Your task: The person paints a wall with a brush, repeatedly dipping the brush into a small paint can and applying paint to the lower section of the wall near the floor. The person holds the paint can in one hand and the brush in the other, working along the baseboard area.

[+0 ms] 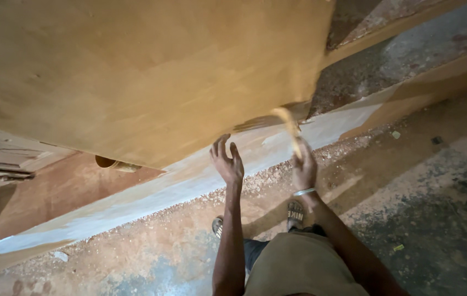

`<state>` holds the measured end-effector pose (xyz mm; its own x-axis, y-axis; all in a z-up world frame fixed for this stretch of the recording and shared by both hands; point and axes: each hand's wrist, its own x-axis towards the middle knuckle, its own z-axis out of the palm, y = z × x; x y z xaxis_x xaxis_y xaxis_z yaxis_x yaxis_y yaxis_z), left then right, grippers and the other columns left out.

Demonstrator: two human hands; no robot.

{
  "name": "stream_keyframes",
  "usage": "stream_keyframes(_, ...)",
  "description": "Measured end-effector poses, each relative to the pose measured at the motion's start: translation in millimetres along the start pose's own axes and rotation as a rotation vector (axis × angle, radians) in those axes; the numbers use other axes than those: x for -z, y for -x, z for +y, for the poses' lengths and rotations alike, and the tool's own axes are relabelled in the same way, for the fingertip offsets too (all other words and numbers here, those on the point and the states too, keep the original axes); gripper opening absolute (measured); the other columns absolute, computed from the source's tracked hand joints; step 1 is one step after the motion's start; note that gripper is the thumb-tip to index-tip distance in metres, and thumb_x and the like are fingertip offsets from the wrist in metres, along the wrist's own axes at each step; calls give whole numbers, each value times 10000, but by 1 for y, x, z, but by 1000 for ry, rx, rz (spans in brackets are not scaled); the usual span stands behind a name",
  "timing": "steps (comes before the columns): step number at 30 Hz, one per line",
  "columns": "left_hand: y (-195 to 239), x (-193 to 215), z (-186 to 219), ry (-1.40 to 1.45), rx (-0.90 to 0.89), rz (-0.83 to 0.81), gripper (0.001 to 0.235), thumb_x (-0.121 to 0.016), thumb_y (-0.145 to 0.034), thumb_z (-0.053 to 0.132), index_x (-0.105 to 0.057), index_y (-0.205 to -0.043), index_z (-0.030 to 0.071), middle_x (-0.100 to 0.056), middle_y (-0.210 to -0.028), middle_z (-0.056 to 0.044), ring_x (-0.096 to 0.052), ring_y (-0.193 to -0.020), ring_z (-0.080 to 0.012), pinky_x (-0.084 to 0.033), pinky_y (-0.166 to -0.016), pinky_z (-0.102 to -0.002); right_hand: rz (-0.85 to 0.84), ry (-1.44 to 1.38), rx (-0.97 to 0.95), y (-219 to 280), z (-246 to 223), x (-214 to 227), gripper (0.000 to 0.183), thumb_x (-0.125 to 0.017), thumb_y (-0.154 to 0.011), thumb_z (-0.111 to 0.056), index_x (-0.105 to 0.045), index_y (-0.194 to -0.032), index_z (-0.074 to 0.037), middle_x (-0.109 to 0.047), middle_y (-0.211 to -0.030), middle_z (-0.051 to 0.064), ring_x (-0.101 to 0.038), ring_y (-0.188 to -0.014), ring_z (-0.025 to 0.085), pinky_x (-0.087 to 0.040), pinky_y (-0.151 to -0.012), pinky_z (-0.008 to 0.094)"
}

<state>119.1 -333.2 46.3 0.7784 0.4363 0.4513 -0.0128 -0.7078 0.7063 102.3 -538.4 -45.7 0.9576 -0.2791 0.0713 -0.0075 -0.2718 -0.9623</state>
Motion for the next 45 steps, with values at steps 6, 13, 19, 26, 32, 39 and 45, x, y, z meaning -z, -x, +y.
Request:
stream_keyframes(6, 1, 5, -7, 7, 8, -44, 288, -672, -907, 57, -695, -1191, 104, -675, -1270, -120, -578, -1195, -337, -432, -1053, -469, 329, 79, 265, -15, 10, 14, 363, -550, -1224, -266, -460, -1541, -113, -638, -1416, 90, -681, -1092, 164, -588, -880, 291)
stream_keyframes(13, -4, 16, -9, 6, -22, -15, 261, -661, -922, 60, -682, -1181, 84, -664, -1253, -130, -570, -1179, -343, -430, -1036, -463, -226, 39, 42, 14, -3, -36, 681, -503, -949, -488, -491, -1528, -129, -692, -1264, 111, -613, -594, 131, -469, -403, 219)
stream_keyframes(19, -10, 20, -5, 7, -41, 1, 221, -651, -950, 83, -683, -1169, 92, -668, -1220, -114, -580, -1176, -330, -437, -1042, -451, -298, -64, 528, 32, -13, -47, 452, -593, -1149, -390, -546, -1479, -83, -675, -1336, 176, -690, -1063, 189, -616, -802, 258)
stream_keyframes(26, -9, -8, 16, 44, -69, -117, 225, -664, -941, 105, -698, -1163, 86, -673, -1217, -129, -578, -1157, -366, -439, -1023, -473, 265, -69, 178, -22, -9, 25, 577, -566, -1033, -416, -533, -1485, -59, -632, -1356, 192, -687, -1034, 187, -630, -748, 302)
stream_keyframes(32, -6, -30, 28, 85, -132, -194, 210, -660, -951, 122, -702, -1156, 108, -686, -1214, -108, -599, -1163, -342, -455, -1031, -463, 365, -47, 176, -35, 10, 36, 646, -559, -1027, -504, -515, -1515, -83, -664, -1356, 171, -700, -1063, 211, -618, -833, 325)
stream_keyframes(39, -3, -41, 34, 80, -109, -184, 171, -651, -966, 127, -702, -1126, 97, -683, -1193, -106, -594, -1148, -326, -444, -1028, -455, -224, -148, 339, -1, 15, 3, 541, -543, -1082, -436, -535, -1506, -100, -619, -1451, 178, -690, -1193, 243, -646, -858, 301)
stream_keyframes(45, -4, -41, 41, 87, -144, -151, 161, -641, -976, 129, -704, -1122, 102, -688, -1182, -96, -605, -1127, -317, -439, -1023, -449, -242, 55, -73, -8, 14, 18, 499, -632, -1023, -261, -568, -1506, -155, -763, -1255, 117, -699, -824, 225, -581, -611, 316)
